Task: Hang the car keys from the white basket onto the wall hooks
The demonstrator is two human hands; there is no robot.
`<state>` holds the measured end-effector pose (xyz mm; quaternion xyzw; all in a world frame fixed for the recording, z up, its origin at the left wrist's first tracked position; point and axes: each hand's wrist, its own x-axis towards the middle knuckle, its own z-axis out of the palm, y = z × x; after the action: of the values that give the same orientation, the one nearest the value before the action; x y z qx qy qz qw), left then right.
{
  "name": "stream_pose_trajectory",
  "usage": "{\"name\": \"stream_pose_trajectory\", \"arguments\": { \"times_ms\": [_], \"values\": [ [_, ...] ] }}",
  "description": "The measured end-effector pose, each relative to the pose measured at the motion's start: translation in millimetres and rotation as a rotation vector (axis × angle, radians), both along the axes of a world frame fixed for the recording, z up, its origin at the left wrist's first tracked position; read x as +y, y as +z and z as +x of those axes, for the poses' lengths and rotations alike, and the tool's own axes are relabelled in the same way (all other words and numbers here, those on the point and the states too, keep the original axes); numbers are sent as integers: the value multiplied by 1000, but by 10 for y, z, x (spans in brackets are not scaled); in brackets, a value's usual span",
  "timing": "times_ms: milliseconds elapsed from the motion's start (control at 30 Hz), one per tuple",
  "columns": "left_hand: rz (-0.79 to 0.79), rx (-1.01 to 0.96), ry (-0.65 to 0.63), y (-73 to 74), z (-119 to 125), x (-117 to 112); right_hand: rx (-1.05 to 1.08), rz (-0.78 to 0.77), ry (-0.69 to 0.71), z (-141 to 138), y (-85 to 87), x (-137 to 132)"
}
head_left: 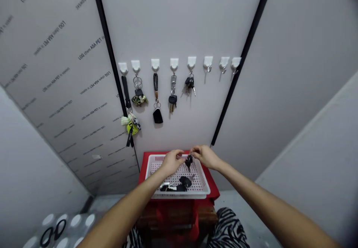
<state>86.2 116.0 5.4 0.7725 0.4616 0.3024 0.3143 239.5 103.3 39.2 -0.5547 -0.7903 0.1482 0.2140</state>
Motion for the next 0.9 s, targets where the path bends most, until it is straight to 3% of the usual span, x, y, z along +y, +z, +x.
{"name": "stream_pose_trajectory", "arguments": {
  "times_ms": [167,400,533,733,900],
  "values": [
    [-16,-147,-116,381,257,96,222,85,-70,83,442,61],
    [264,-247,8,1408,523,141,512,325,-234,258,1442,208],
    [426,-290,52,1831,579,137,600,447,-282,262,1881,307],
    [537,-248,117,2123,603,256,658,541,-334,213,2233,495],
    [526,-205,167,2147,588,333,580,551,-437,190,2265,611]
  ]
}}
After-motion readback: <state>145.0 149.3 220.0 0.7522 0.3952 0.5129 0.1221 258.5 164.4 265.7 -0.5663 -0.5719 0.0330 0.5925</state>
